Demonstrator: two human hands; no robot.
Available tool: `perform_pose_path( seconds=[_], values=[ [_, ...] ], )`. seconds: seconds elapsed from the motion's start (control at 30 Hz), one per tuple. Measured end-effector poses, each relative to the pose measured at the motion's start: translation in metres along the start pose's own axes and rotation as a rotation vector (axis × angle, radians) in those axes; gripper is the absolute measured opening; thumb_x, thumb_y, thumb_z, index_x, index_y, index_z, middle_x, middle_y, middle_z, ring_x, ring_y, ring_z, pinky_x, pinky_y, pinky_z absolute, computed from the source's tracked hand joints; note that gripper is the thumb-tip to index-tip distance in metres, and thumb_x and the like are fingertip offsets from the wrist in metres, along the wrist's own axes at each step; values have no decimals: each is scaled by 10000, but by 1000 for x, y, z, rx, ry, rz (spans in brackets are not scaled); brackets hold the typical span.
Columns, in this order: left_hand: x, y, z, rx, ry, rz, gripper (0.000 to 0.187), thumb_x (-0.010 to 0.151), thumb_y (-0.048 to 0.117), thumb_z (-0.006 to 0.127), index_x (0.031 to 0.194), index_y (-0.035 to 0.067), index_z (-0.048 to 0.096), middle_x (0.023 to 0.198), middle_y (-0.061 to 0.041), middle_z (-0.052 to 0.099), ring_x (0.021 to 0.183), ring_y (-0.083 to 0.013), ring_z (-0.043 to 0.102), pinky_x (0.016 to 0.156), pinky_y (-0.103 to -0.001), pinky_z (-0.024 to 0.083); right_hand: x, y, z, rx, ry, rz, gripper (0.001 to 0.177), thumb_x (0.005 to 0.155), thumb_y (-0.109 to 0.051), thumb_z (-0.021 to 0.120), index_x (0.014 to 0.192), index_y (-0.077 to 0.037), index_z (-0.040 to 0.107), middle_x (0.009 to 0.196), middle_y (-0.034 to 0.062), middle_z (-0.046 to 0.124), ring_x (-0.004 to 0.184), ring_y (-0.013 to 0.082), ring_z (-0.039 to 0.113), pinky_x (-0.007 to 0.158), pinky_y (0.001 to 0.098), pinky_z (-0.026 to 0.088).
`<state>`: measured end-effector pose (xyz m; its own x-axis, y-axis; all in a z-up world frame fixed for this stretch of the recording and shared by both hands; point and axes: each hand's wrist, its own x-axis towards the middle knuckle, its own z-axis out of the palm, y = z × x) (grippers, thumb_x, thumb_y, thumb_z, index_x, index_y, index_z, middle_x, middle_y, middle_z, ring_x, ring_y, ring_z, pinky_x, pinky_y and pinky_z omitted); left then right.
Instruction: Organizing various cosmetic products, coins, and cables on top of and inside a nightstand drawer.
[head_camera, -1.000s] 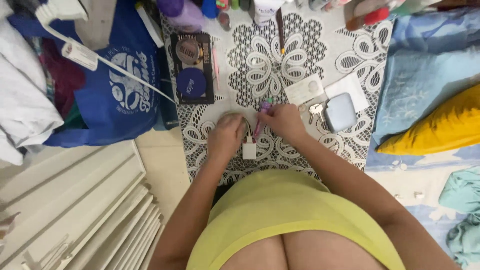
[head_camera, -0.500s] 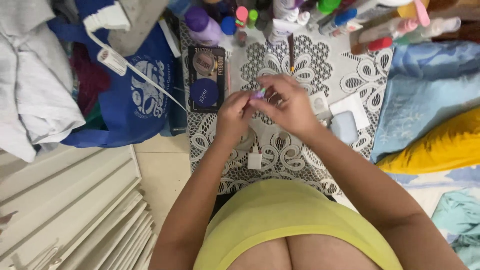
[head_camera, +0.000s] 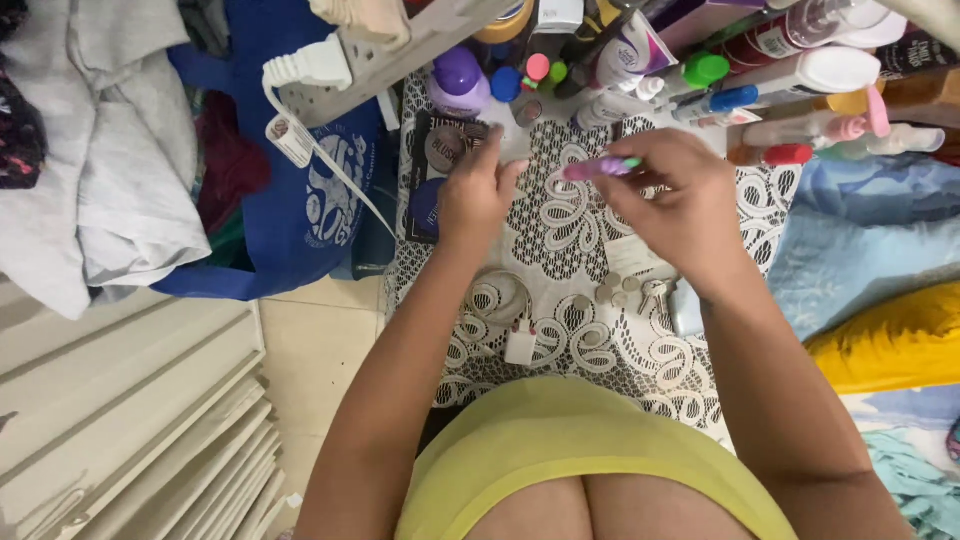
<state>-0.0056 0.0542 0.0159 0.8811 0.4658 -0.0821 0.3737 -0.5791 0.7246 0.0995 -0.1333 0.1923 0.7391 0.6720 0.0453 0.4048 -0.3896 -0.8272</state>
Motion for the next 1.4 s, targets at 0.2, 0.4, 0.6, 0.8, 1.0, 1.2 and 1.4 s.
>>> perform_pose_path(
  seconds=[0.2,0.4,0.6,0.8,1.0,1.2,1.4],
  values=[
    [35,-6,39,49,18,-84,555,873,392,741,1296,55,618,893,-210,736,841,-417,712,741,-527,554,2,7,-8,4,153,-12,244,986,12,814,1193,53,691,1110,124,674,936,125,702,823,233,606],
    [51,1,60,85,72,-124,291,947,399,706,1028,119,710,875,-161,742,821,-396,712,711,-540,544,-21,21,-18,34,189,21,155,1015,18,814,1104,45,691,1041,98,677,922,107,693,842,220,613],
    [54,6,81,1,161,33,254,922,400,674,982,162,739,858,-119,743,771,-357,713,654,-499,552,-53,40,9,13,96,118,211,896,16,800,1090,11,719,1093,107,712,959,137,717,837,259,635],
    [56,-1,95,73,143,4,287,976,423,675,1057,149,702,908,-110,750,809,-359,723,680,-491,558,-58,33,19,-7,75,87,232,868,6,816,1080,18,721,1048,110,718,910,149,724,792,258,633],
    [38,-4,71,94,260,134,382,1024,426,623,1301,164,591,1032,-136,760,880,-335,747,736,-455,582,-50,30,15,-4,74,63,240,860,9,825,1074,13,718,1080,119,719,927,152,722,794,254,631],
    [67,9,40,246,-17,-153,715,942,301,595,1527,11,305,768,-203,756,692,-396,730,762,-589,523,-33,2,-1,-46,121,-10,235,896,7,837,1105,7,729,1090,118,730,930,155,709,800,263,595],
    [75,18,39,296,-63,-172,461,980,139,476,1389,-51,384,896,-233,747,802,-403,745,700,-515,598,2,-2,-9,-212,221,-261,307,982,-14,899,1213,10,698,1185,153,705,1056,232,714,877,301,603]
  ],
)
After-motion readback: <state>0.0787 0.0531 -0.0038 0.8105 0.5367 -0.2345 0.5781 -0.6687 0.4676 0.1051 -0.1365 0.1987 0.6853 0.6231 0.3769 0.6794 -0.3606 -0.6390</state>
